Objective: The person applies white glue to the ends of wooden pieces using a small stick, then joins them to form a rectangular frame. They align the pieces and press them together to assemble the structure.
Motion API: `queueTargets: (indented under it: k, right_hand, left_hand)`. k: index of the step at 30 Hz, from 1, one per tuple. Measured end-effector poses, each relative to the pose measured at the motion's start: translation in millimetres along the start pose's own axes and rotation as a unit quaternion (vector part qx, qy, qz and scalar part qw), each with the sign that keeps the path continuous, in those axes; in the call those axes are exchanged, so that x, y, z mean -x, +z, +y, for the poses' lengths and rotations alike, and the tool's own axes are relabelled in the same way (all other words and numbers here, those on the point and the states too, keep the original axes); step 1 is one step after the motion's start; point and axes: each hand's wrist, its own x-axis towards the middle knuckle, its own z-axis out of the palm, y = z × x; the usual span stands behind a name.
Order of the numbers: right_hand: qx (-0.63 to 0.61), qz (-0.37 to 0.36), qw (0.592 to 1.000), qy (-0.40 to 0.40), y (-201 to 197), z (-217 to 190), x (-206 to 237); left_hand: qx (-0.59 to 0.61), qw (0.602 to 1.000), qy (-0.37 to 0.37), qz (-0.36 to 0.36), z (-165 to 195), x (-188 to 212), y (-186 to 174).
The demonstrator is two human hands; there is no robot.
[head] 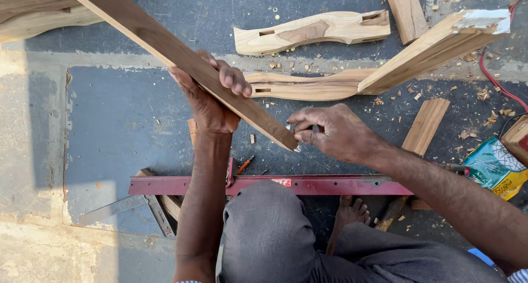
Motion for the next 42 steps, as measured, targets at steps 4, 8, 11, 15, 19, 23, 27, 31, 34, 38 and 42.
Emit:
queueTargets:
  k: [4, 8, 11, 15, 19, 23, 27, 31, 34, 38, 42]
  right_hand:
    - [0.03, 0.001, 0.999, -0.041, 38.0, 14.7, -3.2]
    - [0.034, -0.021, 0.999, 0.012, 56.2, 31.2, -10.2]
    - [0.053, 0.047, 0.993, 0.092, 50.5, 35.2, -15.9]
    - [-0.288, 0.056, 0.952, 0.085, 10.9, 27.2, -23.2]
    - [-0.411, -0.015, 0.91, 0.047, -42.0, 14.9, -33.6]
    - [-0.252, -0.106, 0.962, 0.005, -52.8, 2.6, -53.4]
    - [-0.223, -0.125, 0.966, -0.032, -34.8, -4.5, -66.3]
    - [-0.381, -0.09, 0.92, 0.012, -20.4, -3.7, -66.9]
    - [-0.498, -0.065, 0.863, 0.054, -6.0, 1.2, -61.1]
    - [-0.597, -0.112, 0.795, 0.013, 14.7, 11.9, -45.2]
    - [-0.626, -0.195, 0.751, -0.076, 21.1, 19.3, -32.1]
  left_hand:
    - [-0.004, 0.995, -0.057, 0.082, -14.1, 38.9, -19.7]
    - [-0.063, 0.992, -0.039, 0.099, -27.7, 56.4, -37.5]
    - [-0.186, 0.981, -0.002, 0.048, -27.7, 46.3, -38.5]
    - [-0.474, 0.878, -0.074, -0.004, -7.5, 10.1, -28.4]
    - [-0.776, 0.508, 0.23, -0.296, 27.0, -26.7, -19.1]
    - [-0.787, 0.379, 0.367, -0.319, 42.9, -45.5, -9.4]
    - [-0.791, 0.368, 0.391, -0.294, 39.3, -49.1, -8.0]
    - [-0.785, 0.484, 0.296, -0.249, 26.6, -52.5, -8.7]
    - [-0.75, 0.566, 0.155, -0.305, 23.8, -56.5, -0.7]
    - [-0.782, 0.487, 0.148, -0.36, 26.0, -54.7, 25.8]
    - [-0.811, 0.422, 0.134, -0.382, 31.6, -50.4, 55.2]
